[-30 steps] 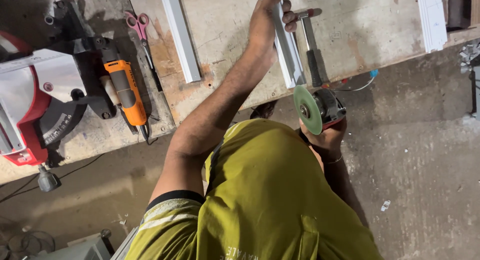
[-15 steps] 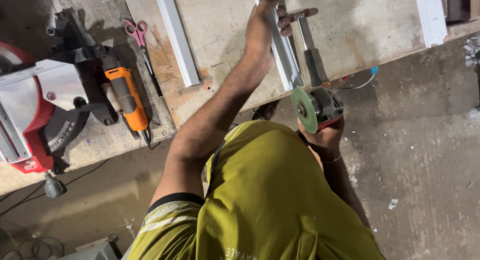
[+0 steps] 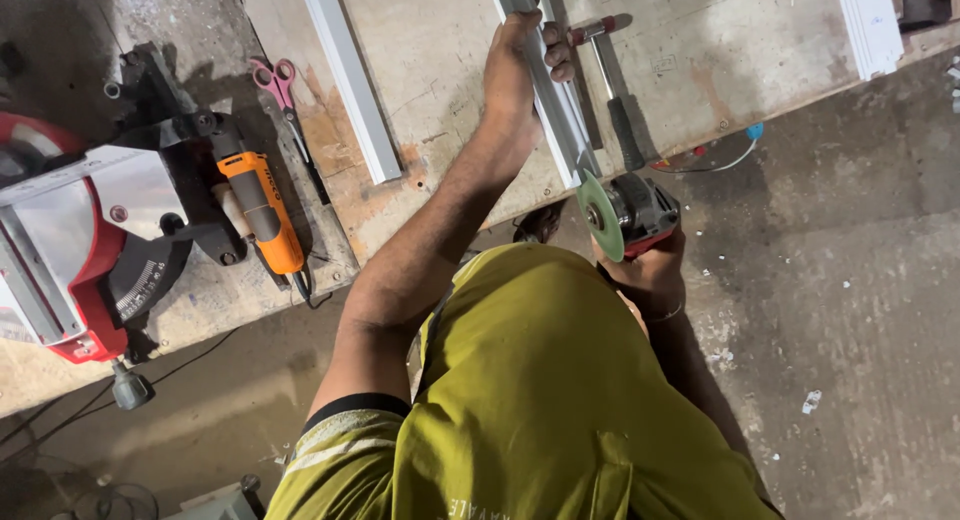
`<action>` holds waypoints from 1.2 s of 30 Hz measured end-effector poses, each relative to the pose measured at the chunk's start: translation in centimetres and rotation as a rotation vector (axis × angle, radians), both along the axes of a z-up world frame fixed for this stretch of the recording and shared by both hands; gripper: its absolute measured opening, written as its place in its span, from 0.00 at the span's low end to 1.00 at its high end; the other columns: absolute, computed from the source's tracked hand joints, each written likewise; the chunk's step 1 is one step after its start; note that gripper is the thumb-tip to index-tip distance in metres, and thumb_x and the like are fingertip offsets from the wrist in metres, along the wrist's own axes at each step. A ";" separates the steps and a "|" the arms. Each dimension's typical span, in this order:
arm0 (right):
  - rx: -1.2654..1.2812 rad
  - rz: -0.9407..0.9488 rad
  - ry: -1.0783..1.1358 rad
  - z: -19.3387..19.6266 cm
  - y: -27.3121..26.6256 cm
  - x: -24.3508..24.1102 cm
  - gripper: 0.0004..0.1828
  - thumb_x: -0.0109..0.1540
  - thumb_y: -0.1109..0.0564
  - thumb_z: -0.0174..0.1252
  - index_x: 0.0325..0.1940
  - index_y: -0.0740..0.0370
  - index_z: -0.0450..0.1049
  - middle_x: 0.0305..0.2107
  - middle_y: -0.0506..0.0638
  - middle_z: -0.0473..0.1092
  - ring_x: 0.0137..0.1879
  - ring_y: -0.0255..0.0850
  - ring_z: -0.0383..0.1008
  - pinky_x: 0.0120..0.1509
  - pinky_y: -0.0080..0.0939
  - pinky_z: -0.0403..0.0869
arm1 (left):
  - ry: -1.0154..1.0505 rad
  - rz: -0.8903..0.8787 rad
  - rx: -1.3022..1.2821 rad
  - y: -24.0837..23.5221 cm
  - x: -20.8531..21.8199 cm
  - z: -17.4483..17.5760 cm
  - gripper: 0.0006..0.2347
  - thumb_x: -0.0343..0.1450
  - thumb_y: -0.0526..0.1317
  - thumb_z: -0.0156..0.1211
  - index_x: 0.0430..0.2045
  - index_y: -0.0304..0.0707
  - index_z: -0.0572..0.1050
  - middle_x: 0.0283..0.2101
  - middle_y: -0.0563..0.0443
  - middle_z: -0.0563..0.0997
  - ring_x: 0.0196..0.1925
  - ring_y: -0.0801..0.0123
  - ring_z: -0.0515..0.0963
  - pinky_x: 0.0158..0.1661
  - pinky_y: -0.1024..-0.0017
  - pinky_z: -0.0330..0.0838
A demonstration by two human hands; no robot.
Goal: The recorder prepares and cleans metal or plastic window/door profiles using various hand tools and a grinder.
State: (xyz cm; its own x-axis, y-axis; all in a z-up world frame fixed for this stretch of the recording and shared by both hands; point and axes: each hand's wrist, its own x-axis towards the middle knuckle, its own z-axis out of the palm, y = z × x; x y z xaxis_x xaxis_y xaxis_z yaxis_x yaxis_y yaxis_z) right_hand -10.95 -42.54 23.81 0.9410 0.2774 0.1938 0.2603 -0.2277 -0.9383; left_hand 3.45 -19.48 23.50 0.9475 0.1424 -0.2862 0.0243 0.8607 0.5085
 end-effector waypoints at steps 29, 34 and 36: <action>-0.126 -0.061 -0.108 -0.2 -1.3 -0.8 0.31 0.56 0.54 0.73 0.59 0.67 0.72 0.52 0.54 0.75 0.58 0.43 0.78 0.67 0.43 0.76 | 0.000 -0.022 0.043 0.5 -0.5 0.1 0.03 0.75 0.37 0.46 0.37 0.40 0.61 0.27 0.55 0.67 0.25 0.77 0.65 0.25 0.76 0.65; -0.113 -0.066 -0.099 0.2 -1.0 -0.8 0.31 0.56 0.54 0.72 0.60 0.67 0.71 0.53 0.54 0.74 0.58 0.45 0.77 0.66 0.44 0.75 | 0.044 -0.019 0.074 0.6 -0.5 0.4 0.04 0.75 0.37 0.46 0.38 0.39 0.62 0.27 0.55 0.67 0.25 0.77 0.66 0.25 0.76 0.66; -0.136 -0.058 -0.134 -0.1 -1.2 -0.8 0.31 0.57 0.55 0.72 0.60 0.68 0.71 0.53 0.54 0.74 0.59 0.46 0.77 0.67 0.44 0.75 | 0.055 -0.020 0.079 0.6 -0.5 0.4 0.05 0.75 0.38 0.46 0.39 0.38 0.63 0.27 0.54 0.68 0.25 0.76 0.66 0.24 0.76 0.65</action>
State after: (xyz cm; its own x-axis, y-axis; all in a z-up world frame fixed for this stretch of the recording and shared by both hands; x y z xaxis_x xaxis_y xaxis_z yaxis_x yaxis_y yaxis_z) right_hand -11.73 -43.77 23.68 0.9246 0.2555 0.2827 0.3635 -0.3685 -0.8556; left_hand 2.97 -18.83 23.92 0.9335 0.1483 -0.3264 0.0704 0.8169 0.5724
